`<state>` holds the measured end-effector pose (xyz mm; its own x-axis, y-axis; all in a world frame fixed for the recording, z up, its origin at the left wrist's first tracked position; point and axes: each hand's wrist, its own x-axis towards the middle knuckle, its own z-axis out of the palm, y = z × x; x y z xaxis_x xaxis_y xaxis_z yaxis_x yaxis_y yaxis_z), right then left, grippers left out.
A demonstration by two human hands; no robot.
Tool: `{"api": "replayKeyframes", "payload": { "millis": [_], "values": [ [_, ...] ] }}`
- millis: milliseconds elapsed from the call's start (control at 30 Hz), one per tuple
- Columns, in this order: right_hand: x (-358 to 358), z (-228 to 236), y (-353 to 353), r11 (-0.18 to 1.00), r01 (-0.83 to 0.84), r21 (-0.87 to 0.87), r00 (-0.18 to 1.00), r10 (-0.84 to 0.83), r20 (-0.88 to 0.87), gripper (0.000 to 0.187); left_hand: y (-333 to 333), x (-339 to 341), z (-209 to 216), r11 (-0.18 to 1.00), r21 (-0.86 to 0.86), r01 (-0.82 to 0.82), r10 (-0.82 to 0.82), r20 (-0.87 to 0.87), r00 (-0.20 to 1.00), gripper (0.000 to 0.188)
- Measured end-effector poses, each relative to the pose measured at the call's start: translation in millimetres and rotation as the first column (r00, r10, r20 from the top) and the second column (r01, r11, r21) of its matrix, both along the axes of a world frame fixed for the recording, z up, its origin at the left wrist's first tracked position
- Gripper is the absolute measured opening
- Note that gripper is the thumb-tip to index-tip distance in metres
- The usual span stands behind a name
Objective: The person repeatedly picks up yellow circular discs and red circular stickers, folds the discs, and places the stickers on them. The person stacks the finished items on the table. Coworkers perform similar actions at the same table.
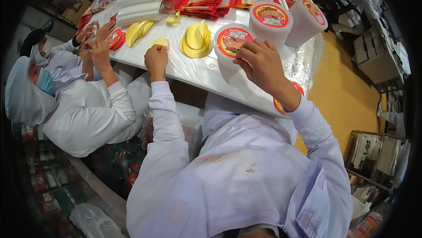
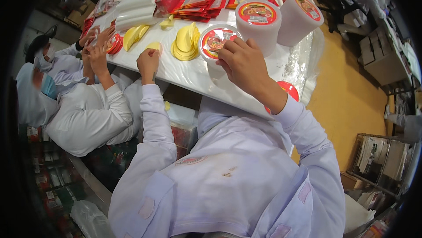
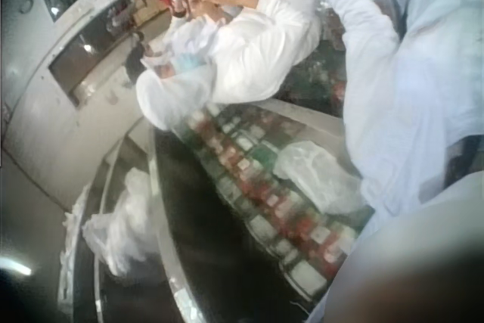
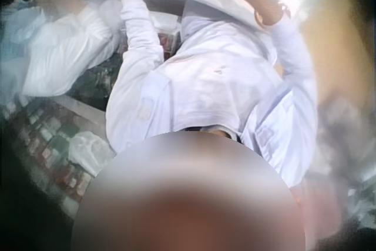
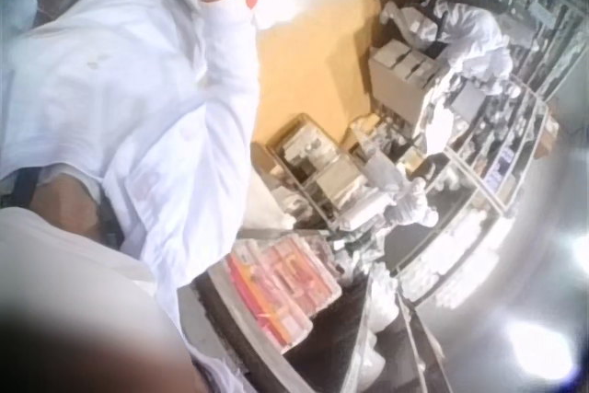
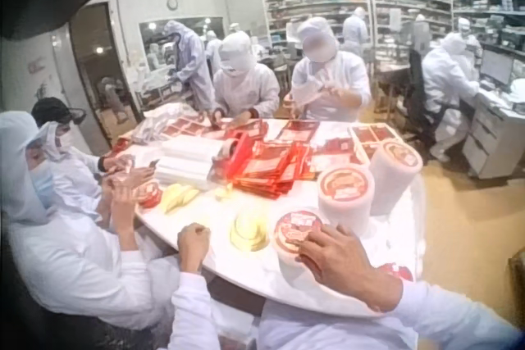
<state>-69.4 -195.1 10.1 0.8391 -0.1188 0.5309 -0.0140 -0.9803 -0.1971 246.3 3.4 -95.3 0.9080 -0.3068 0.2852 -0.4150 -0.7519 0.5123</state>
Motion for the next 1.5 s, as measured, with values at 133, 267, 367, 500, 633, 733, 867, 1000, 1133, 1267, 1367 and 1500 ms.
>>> {"api": "replayKeyframes", "payload": {
  "millis": [133,267,367,500,633,733,867,1000,1133,1267,1367,1500],
  "values": [
    [0,34,-15,0.995,0.011,-0.103,0.911,0.032,0.412,0.018,3,-10,12,0.983,-0.162,-0.082,0.088,0.032,0.996,0.022],
    [-6,50,-66,0.975,0.11,-0.19,0.923,-0.03,0.384,0.015,-1,-43,44,0.905,-0.418,-0.084,0.115,0.05,0.992,0.022],
    [-8,37,-74,0.917,-0.179,0.356,0.943,0.057,0.329,0.016,-7,-61,54,0.745,-0.665,-0.059,-0.031,-0.122,0.992,0.02],
    [-12,36,-63,0.903,-0.274,0.33,0.939,0.178,0.293,0.026,-19,-73,43,0.583,-0.811,-0.039,-0.283,-0.248,0.927,0.019],
    [-28,30,-38,0.941,-0.218,0.26,0.941,0.274,-0.2,0.049,-36,-105,30,0.534,-0.845,-0.038,-0.234,-0.191,0.953,0.018],
    [-40,-4,-22,0.966,-0.161,0.202,0.967,0.195,-0.164,0.052,-41,-123,13,0.549,-0.836,0.01,-0.156,-0.091,0.984,0.019],
    [-43,-10,-30,0.948,-0.185,0.258,0.978,0.204,-0.05,0.033,-33,-135,8,0.522,-0.853,0.029,-0.15,-0.058,0.987,0.02],
    [-43,24,-48,0.796,-0.171,0.581,0.965,0.254,-0.064,0.019,-24,-141,23,0.438,-0.897,0.055,-0.17,-0.022,0.985,0.017],
    [-11,38,-57,0.866,-0.169,0.47,0.983,0.182,0.017,0.022,-28,-140,25,0.404,-0.915,-0.004,-0.061,-0.031,0.998,0.017],
    [51,25,-66,0.995,-0.082,-0.048,0.988,0.075,-0.138,0.02,-35,-149,25,0.377,-0.926,0.008,-0.11,-0.036,0.993,0.016],
    [79,18,-69,0.951,-0.06,-0.304,0.973,-0.013,-0.231,0.02,-31,-158,30,0.368,-0.93,0.005,-0.123,-0.043,0.992,0.016],
    [105,24,-76,0.938,-0.023,-0.346,0.937,-0.1,-0.335,0.02,-11,-160,22,0.375,-0.927,-0.03,-0.097,-0.071,0.993,0.015]
  ]
}}
